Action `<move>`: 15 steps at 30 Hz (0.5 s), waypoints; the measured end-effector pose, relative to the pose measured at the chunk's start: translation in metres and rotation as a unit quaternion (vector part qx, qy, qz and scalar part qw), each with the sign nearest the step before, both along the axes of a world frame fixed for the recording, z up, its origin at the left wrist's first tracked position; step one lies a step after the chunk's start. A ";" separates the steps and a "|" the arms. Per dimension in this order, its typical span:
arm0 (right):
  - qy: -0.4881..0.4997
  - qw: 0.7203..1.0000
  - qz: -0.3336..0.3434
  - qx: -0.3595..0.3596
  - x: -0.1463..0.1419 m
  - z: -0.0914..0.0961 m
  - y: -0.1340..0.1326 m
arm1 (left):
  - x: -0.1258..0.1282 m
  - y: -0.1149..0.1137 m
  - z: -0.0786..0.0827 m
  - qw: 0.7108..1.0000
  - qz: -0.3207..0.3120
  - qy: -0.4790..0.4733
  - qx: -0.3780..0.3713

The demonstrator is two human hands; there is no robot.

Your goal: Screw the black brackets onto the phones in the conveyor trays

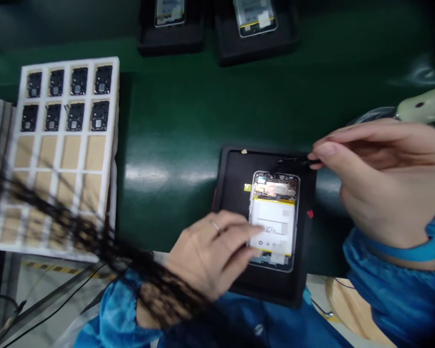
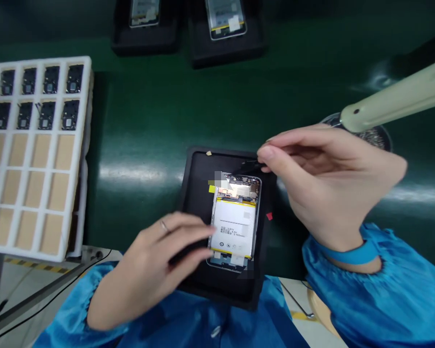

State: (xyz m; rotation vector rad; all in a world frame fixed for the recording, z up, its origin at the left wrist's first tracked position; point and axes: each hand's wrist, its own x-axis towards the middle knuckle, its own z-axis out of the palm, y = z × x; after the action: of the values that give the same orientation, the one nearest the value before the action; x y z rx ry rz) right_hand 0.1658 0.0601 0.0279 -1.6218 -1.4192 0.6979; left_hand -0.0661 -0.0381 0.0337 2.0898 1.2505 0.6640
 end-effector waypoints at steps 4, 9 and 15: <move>-0.008 0.993 0.119 0.026 0.009 0.002 0.005 | 0.006 0.038 -0.010 0.997 0.050 0.021 0.049; -0.246 0.947 0.189 0.088 0.027 -0.006 0.016 | 0.004 0.058 -0.021 0.997 0.058 0.020 0.053; -0.104 0.986 0.130 0.015 0.021 -0.002 0.008 | 0.014 0.054 -0.021 0.995 0.072 -0.008 0.069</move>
State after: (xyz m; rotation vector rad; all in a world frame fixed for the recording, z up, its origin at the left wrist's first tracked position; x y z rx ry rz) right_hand 0.1870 0.0685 0.0262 -1.5362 -1.8066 0.6650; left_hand -0.0521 0.0160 0.0122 2.1134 1.3905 0.8510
